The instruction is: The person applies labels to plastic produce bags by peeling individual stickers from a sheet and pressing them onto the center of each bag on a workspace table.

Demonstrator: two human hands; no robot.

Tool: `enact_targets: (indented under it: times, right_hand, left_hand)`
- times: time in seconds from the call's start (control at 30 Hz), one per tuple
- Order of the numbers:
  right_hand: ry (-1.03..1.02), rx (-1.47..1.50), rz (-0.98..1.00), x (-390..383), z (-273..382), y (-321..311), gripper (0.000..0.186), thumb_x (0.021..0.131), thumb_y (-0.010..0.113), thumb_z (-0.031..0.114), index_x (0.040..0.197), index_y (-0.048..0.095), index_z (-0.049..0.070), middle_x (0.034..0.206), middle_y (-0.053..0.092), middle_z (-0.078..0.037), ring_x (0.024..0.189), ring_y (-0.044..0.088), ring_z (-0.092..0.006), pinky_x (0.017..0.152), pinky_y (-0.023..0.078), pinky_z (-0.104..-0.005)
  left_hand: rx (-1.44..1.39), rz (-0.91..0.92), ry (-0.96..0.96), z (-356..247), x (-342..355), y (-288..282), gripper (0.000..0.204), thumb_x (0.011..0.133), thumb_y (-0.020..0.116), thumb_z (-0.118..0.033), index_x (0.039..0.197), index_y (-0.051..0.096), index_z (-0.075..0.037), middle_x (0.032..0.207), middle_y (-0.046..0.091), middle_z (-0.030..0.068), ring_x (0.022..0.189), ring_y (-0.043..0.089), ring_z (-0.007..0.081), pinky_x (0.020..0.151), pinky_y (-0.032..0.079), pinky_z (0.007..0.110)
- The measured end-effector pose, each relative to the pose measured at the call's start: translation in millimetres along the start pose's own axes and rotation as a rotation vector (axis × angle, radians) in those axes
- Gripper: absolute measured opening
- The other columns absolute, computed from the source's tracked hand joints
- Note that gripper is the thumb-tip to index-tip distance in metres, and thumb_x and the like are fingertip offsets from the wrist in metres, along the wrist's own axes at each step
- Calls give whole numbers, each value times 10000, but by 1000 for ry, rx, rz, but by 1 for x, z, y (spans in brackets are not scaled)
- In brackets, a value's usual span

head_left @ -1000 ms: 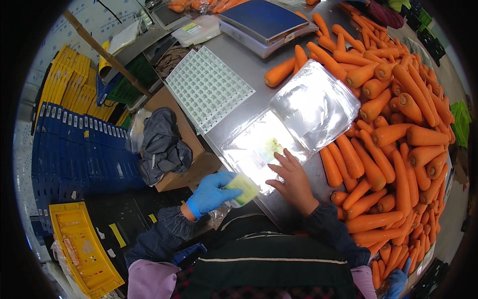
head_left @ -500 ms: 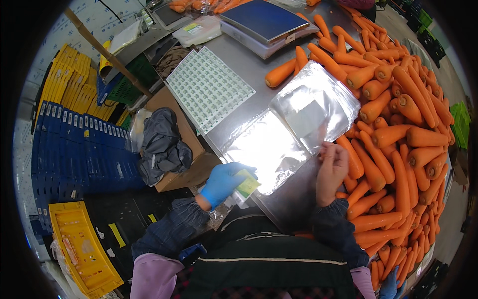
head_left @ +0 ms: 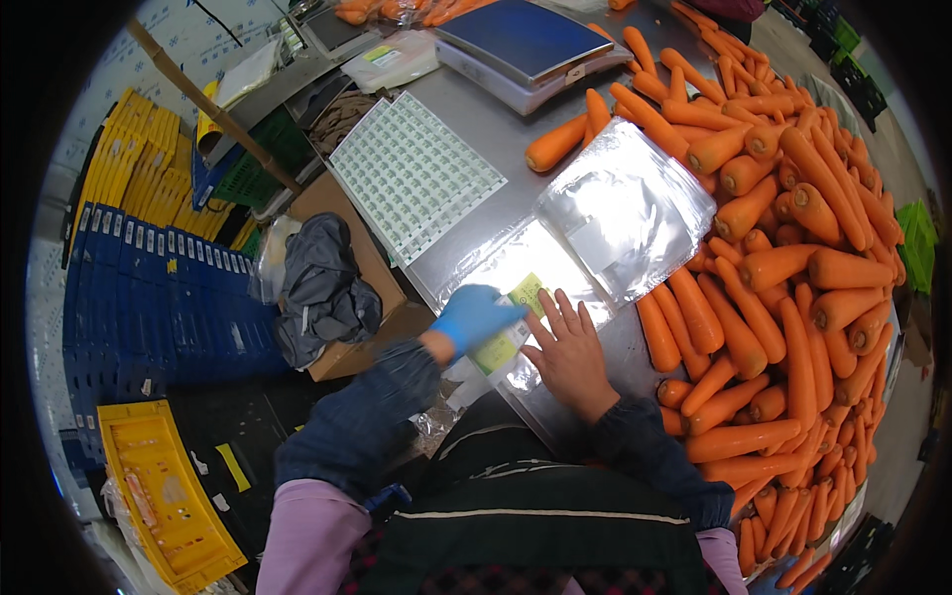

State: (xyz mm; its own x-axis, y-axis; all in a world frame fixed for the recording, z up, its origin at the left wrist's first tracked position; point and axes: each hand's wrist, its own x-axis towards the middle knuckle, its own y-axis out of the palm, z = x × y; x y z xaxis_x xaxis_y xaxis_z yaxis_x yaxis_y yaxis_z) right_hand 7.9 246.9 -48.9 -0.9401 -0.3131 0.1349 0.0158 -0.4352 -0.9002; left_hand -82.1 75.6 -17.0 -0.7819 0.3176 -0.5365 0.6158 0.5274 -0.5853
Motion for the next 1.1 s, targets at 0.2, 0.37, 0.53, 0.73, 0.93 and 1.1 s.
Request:
enact_targets:
  times: [0.2, 0.37, 0.53, 0.73, 0.93, 1.1]
  right_hand:
    - [-56, 133, 18, -1, -11, -9, 390, 836, 651, 262, 1192, 607, 108, 1365, 470, -142, 1306, 368, -348, 1057, 311, -461]
    - [27, 274, -209, -4, -15, -1, 180, 761, 692, 170, 913, 677, 74, 1157, 613, -100, 1137, 508, -298, 919, 402, -393]
    - [65, 312, -344, 1, -18, 0, 58, 737, 715, 72, 779, 682, 53, 990, 690, -80, 954, 607, -277, 812, 462, -371]
    - [133, 512, -362, 3, -26, 2, 55, 798, 675, 55, 794, 673, 0, 881, 693, -116, 764, 635, -250, 687, 489, -342]
    - [305, 634, -248, 2, -35, -7, 116, 897, 596, 89, 879, 631, -20, 794, 643, -61, 742, 577, -110, 686, 473, -254]
    - [553, 1175, -801, 3, -28, -39, 130, 978, 485, 120, 939, 550, 14, 859, 579, -36, 728, 497, -76, 685, 438, -200]
  left_hand:
    - [-162, 159, -57, 15, -89, -24, 353, 813, 718, -224, 1006, 667, 67, 799, 687, 122, 697, 639, 123, 651, 510, 265]
    - [-672, 3, -12, 48, -99, -2, 375, 843, 682, -125, 1165, 595, 47, 960, 675, 71, 782, 629, 108, 718, 504, 238]
    - [-723, -22, 41, 51, -96, -3, 261, 871, 636, -95, 1093, 613, 41, 994, 661, 74, 862, 618, 107, 775, 489, 236]
    - [-866, -61, 111, 37, -95, -5, 235, 899, 600, -103, 1094, 582, 26, 966, 653, 58, 873, 617, 111, 794, 483, 241]
    - [-829, -73, 122, 39, -88, -5, 269, 885, 581, -58, 1137, 562, 33, 983, 654, 74, 883, 627, 127, 811, 498, 254]
    - [-695, -108, 168, 34, -71, 12, 199, 847, 593, -115, 974, 675, 14, 864, 679, 98, 759, 638, 140, 706, 509, 272]
